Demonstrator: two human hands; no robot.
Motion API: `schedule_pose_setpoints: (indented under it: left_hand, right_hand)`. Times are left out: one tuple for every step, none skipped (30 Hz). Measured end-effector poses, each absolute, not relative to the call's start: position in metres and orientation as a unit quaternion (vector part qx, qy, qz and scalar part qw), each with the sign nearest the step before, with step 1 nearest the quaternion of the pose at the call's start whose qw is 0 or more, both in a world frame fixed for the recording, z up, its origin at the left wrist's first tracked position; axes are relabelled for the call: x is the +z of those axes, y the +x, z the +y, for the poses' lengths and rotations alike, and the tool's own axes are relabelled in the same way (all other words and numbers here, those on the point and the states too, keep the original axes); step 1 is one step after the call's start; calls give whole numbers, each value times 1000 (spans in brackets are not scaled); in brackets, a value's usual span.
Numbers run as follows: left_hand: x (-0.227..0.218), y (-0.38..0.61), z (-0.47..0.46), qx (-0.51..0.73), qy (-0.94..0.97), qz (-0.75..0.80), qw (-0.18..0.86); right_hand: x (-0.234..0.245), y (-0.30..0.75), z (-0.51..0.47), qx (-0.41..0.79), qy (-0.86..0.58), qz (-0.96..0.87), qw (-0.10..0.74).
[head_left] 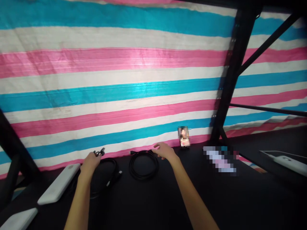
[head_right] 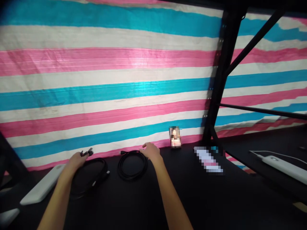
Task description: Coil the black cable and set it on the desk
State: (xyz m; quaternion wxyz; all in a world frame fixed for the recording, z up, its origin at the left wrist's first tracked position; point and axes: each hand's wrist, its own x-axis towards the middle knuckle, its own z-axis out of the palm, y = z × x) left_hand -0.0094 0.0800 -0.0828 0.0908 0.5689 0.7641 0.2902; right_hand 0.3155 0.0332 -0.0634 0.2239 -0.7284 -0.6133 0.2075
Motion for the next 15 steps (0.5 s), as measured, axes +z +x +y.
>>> schedule_pose_setpoints:
  left_hand:
    - [-74,-14,76,291,561,771,82]
    - [-64,-18,71,294,553,776,72]
    - [-54,-20,64,301,548,778,62]
    - [-44,-20,56,311,548,774,52]
    - [-34,-18,46,349,543,763,43]
    - [-25,-13,35,400,547,734,46]
    - [-16,-6,23,449,552,699,67]
    - [-9,3,12,497,558,657,99]
    - [-3,12,2,530,566,613,149]
    - [3,22,-7,551,570,578,193]
    - [7,31,-14,551,578,555,232]
    - [10,39,-20,534,591,543,265]
    - [13,45,-25,512,605,532,299]
    - [15,50,-28,487,619,521,329]
    - [16,53,-31,465,632,509,355]
  right_hand:
    - [-64,316,33,209,-727,-614,226]
    - [-64,315,34,210,-725,-615,229]
    - [-64,315,34,211,-721,-617,233]
    - [-64,314,34,214,-716,-621,238]
    - [-64,313,33,216,-708,-626,243]
    - [-64,312,33,220,-699,-634,248]
    - [-64,310,32,223,-685,-645,255]
    - [-63,308,31,226,-665,-660,268]
    - [-61,306,29,228,-637,-678,287]
    - [-59,303,27,230,-602,-698,312]
    - [-56,299,25,231,-562,-717,341]
    - [-53,295,21,231,-520,-734,370]
    - [-49,291,17,231,-482,-747,395]
    - [-44,287,13,233,-450,-757,412]
    - [-39,284,8,239,-423,-765,423]
